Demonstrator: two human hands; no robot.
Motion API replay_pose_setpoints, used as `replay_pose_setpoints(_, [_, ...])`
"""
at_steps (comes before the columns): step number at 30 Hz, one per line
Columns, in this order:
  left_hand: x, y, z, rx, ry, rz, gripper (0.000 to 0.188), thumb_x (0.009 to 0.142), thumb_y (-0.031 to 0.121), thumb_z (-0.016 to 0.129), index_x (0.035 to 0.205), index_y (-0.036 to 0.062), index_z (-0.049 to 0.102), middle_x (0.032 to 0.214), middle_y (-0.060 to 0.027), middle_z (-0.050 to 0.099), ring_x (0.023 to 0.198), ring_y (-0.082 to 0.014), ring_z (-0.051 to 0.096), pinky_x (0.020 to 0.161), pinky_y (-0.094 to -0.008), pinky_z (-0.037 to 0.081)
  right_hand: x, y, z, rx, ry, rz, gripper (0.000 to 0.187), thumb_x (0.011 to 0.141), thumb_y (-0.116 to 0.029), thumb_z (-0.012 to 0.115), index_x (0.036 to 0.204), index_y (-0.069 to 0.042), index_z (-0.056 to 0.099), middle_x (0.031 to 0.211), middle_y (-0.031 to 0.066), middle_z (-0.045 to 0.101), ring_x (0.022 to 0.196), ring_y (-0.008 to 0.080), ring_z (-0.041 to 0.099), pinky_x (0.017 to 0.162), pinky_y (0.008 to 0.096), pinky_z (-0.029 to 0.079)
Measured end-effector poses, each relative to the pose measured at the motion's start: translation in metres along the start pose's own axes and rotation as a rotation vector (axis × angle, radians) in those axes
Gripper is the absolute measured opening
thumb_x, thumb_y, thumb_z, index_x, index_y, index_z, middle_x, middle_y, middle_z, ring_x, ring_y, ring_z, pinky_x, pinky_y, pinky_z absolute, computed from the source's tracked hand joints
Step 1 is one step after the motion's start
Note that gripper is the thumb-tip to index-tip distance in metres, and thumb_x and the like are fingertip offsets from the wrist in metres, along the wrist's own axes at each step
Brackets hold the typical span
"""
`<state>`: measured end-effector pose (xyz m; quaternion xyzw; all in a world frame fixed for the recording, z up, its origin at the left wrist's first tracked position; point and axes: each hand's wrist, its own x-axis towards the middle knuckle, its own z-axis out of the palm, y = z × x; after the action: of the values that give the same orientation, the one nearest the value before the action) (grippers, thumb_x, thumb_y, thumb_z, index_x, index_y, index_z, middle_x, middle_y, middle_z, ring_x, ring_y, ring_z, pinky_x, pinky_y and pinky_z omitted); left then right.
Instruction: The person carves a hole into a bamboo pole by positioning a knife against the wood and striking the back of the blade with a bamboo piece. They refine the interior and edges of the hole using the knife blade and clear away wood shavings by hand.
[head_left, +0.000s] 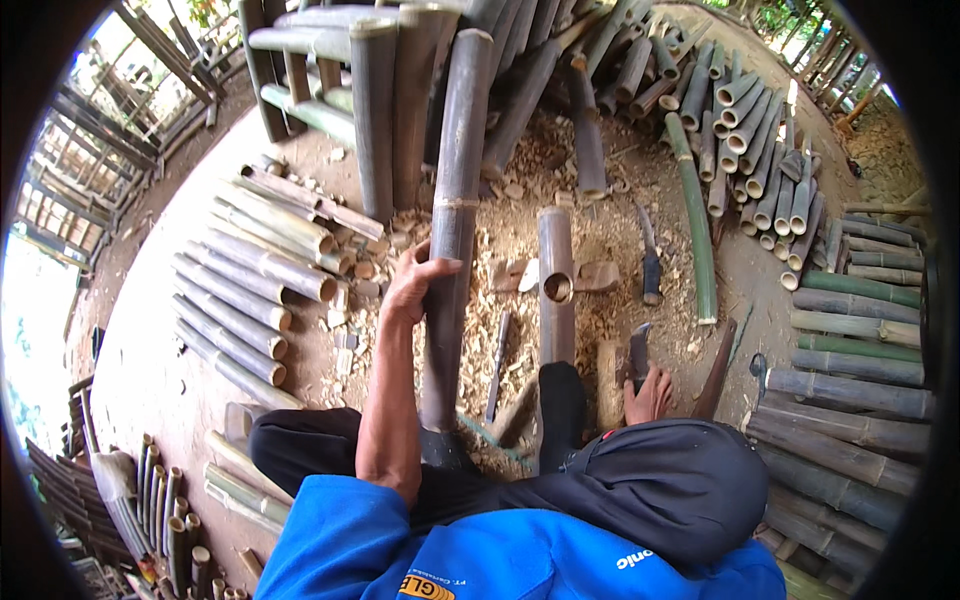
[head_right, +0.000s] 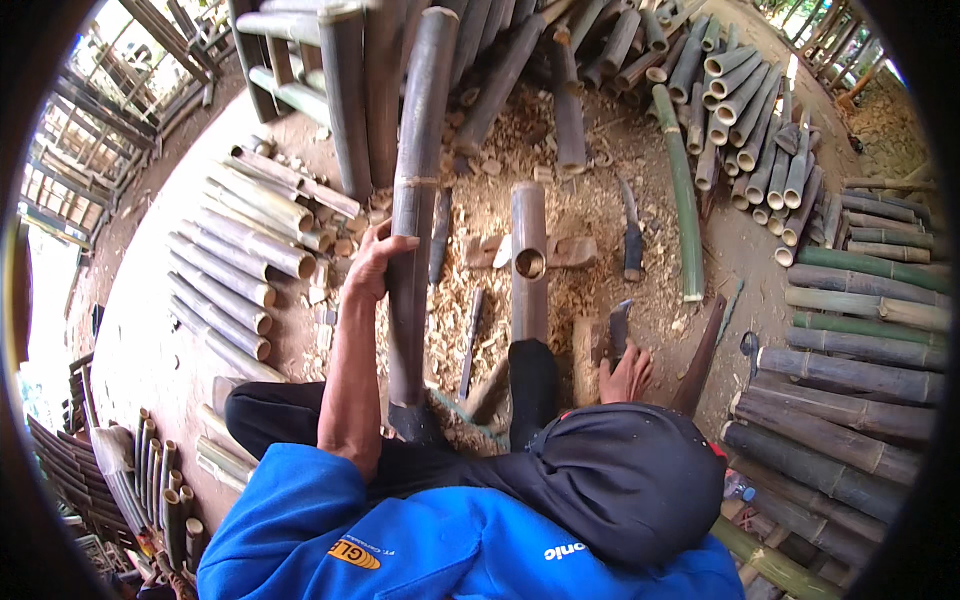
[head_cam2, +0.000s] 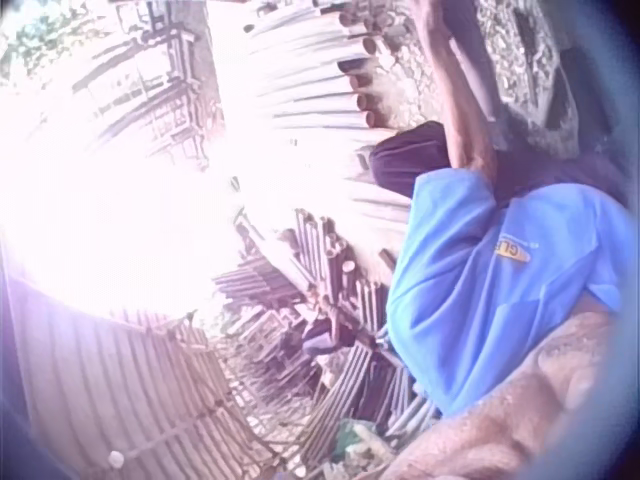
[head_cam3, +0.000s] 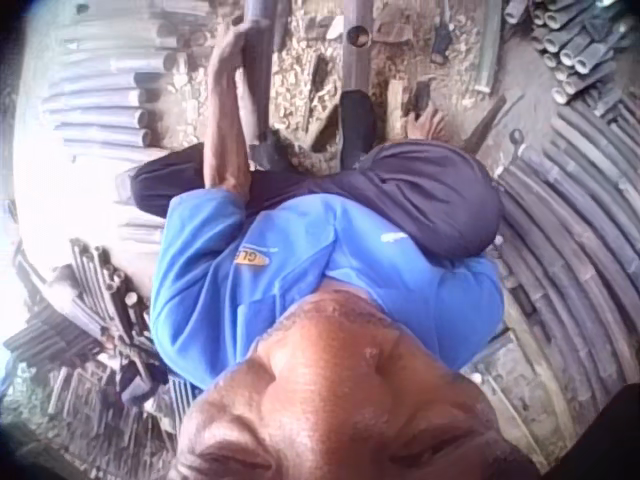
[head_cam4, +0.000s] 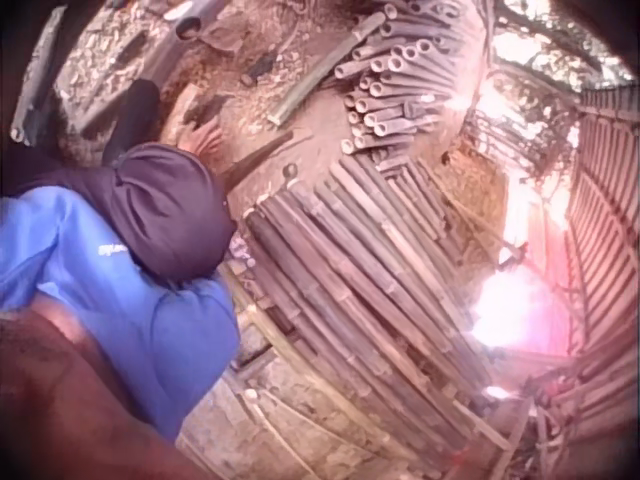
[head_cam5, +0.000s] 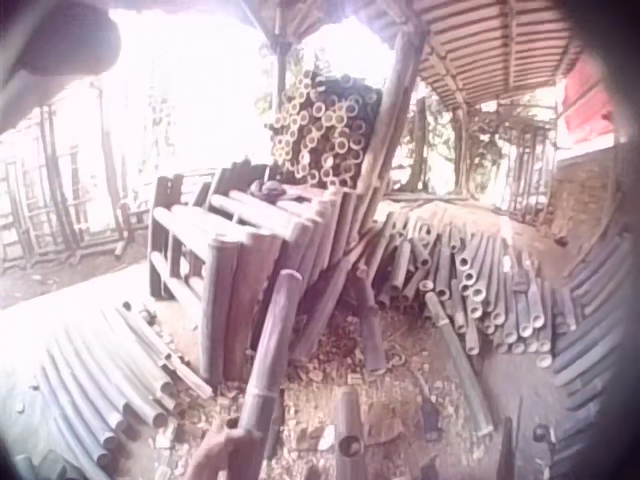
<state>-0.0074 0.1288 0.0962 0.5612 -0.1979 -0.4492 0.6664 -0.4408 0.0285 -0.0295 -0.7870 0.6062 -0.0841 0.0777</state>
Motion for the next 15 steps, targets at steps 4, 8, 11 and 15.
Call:
replay_pose_setpoints(4, [0.007,0.046,0.071,-0.034,-0.095,0.217,0.066,0.067,0.025,0.086,0.119,-0.0006,0.055,0.098,-0.0084,0.065,0.083,-0.0179,0.064,0.077,-0.0326,0.054,-0.017,-0.018,-0.023,0.558,-0.036,-0.238,0.056,0.093,-0.019,0.067,0.141,-0.005,0.042,0.127,0.0143,0.049,0.115,0.0316,0.054,0.101,0.0419,0.042])
replay_pose_setpoints(8, [0.018,0.066,0.151,0.02,-0.055,0.358,0.041,0.07,0.012,0.084,0.103,0.0008,0.062,0.09,-0.0075,0.067,0.08,-0.0165,0.065,0.074,-0.0324,0.054,0.019,-0.093,-0.047,1.297,-0.604,-0.342,0.061,0.095,-0.017,0.069,0.145,-0.007,0.036,0.13,0.01,0.051,0.122,0.0217,0.05,0.101,0.0347,0.043])
replay_pose_setpoints(11, [0.007,0.083,0.193,0.033,0.077,0.568,0.059,0.065,0.017,0.089,0.109,0.0006,0.055,0.094,-0.0084,0.064,0.076,-0.0163,0.064,0.07,-0.0331,0.055,0.034,-0.144,-0.097,1.079,-0.288,-0.504,0.074,0.082,-0.025,0.08,0.139,-0.001,0.04,0.123,0.0182,0.058,0.112,0.0273,0.059,0.098,0.0401,0.046])
replay_pose_setpoints(15, [0.002,0.136,0.222,-0.111,-0.221,0.704,0.075,0.069,0.018,0.087,0.124,-0.008,0.044,0.098,-0.0175,0.066,0.08,-0.0222,0.068,0.069,-0.0365,0.059,0.106,-0.137,-0.076,0.968,-0.315,-0.573,0.08,0.074,-0.023,0.083,0.137,0.002,0.041,0.122,0.0222,0.06,0.113,0.0326,0.062,0.101,0.0415,0.048])
